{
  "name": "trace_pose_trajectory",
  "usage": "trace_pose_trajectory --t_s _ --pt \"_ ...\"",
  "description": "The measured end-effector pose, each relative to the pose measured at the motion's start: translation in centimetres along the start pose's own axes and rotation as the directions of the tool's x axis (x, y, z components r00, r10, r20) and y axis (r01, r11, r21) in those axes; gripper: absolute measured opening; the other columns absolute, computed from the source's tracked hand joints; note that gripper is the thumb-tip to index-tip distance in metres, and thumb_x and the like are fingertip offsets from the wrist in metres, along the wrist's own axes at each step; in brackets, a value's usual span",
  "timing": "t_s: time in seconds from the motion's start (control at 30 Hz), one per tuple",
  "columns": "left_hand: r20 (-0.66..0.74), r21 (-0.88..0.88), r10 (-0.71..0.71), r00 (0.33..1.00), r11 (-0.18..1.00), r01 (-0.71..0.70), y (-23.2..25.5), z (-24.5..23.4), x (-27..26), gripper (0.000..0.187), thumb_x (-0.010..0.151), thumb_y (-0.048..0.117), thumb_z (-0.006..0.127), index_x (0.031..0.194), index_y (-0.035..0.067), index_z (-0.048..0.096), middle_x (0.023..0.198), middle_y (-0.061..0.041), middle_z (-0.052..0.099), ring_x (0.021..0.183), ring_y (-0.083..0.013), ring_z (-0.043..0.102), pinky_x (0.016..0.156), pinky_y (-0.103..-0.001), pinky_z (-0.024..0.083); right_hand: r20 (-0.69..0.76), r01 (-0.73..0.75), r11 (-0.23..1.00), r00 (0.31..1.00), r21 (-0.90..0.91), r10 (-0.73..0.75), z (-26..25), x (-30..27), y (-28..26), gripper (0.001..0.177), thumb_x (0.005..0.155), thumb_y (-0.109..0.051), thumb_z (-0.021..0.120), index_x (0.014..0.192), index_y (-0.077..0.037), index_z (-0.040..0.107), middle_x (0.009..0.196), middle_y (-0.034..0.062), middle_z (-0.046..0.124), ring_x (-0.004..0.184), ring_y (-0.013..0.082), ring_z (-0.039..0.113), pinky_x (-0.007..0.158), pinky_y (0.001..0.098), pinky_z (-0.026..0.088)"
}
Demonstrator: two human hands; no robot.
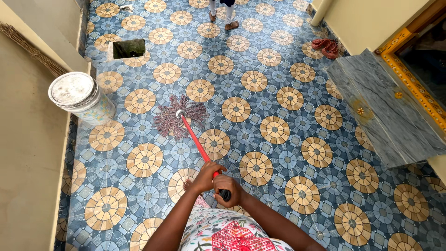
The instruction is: The person mops the tiled floor of a balcony using a mop, moving between different sections of the outdoor space.
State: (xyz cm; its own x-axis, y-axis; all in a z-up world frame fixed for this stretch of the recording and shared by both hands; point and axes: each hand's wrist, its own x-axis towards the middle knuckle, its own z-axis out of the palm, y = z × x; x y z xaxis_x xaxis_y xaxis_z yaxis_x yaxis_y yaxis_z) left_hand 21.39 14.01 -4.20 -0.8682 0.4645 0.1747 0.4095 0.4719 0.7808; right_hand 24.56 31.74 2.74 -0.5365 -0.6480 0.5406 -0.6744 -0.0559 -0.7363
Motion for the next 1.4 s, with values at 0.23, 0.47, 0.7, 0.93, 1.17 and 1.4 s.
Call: trace_pose_trajectory --t_s 0.23,0.47,0.7,0.93,1.17,1.4 --pt "0.098 -0.042 0.046 0.994 0.998 -0.042 11.8 -0.5 -3.2 0.043 0.072 0.015 0.077 0.115 0.013 0.075 0.102 -0.008 0.069 0.104 -0.0311 0.059 0.095 -0.041 0.046 0.017 -0.098 0.994 0.995 0.039 0.098 -2.7 -2.2 -11.7 0.027 0.079 -0.007 0.075 0.07 -0.009 0.05 0.069 0.0088 0.054 0.067 0.0308 0.058 0.08 0.0413 0.053" --pt "0.161 -0.233 0.074 0.984 0.972 -0.035 17.1 0.0 -4.2 0.042 0.072 0.023 0.079 0.111 0.009 0.075 0.107 -0.009 0.076 0.105 -0.029 0.064 0.094 -0.04 0.051 -0.104 0.023 0.998 0.994 0.054 -0.017 -3.9 -2.3 -18.8 0.025 0.089 -0.011 0.076 0.075 -0.008 0.054 0.075 0.0073 0.062 0.074 0.0277 0.066 0.082 0.0427 0.054" --pt "-0.006 -0.163 0.036 0.999 0.986 -0.036 13.8 3.1 -8.7 0.034 0.077 0.02 0.077 0.109 0.01 0.074 0.104 -0.009 0.071 0.108 -0.0311 0.061 0.098 -0.039 0.045 -0.134 -0.06 0.998 0.989 0.004 0.06 1.8 -6.2 -16.2 0.016 0.078 -0.005 0.071 0.077 -0.007 0.055 0.076 0.0092 0.062 0.074 0.0298 0.065 0.081 0.0422 0.054" --pt "-0.033 -0.143 0.044 0.998 0.989 -0.048 12.3 6.0 -15.0 0.034 0.072 0.018 0.078 0.105 0.011 0.077 0.088 -0.011 0.061 0.1 -0.0318 0.056 0.096 -0.04 0.042 -0.172 -0.042 0.993 0.985 -0.106 0.024 8.2 -10.3 -17.1 0.017 0.071 -0.004 0.066 0.076 -0.008 0.051 0.074 0.0109 0.058 0.072 0.0327 0.062 0.079 0.0422 0.054" --pt "-0.033 -0.299 0.189 0.981 0.935 -0.19 17.7 9.0 -17.9 0.024 0.071 0.021 0.082 0.092 0.011 0.075 0.085 -0.006 0.069 0.091 -0.0286 0.059 0.09 -0.042 0.044 -0.268 -0.126 0.99 0.958 -0.06 0.105 8.4 -14.6 -24.8 0.019 0.079 -0.005 0.069 0.074 -0.006 0.05 0.071 0.0109 0.057 0.068 0.0308 0.059 0.072 0.0413 0.05" --pt "0.133 -0.281 0.258 0.957 0.936 -0.213 20.7 12.0 -18.2 0.02 0.077 0.017 0.078 0.097 0.011 0.077 0.091 -0.004 0.071 0.092 -0.0267 0.059 0.088 -0.039 0.046 -0.502 -0.161 0.987 0.853 0.006 0.142 9.4 -19.2 -27.8 0.016 0.085 -0.003 0.066 0.078 -0.004 0.052 0.074 0.0106 0.059 0.072 0.0274 0.061 0.08 0.0437 0.054"
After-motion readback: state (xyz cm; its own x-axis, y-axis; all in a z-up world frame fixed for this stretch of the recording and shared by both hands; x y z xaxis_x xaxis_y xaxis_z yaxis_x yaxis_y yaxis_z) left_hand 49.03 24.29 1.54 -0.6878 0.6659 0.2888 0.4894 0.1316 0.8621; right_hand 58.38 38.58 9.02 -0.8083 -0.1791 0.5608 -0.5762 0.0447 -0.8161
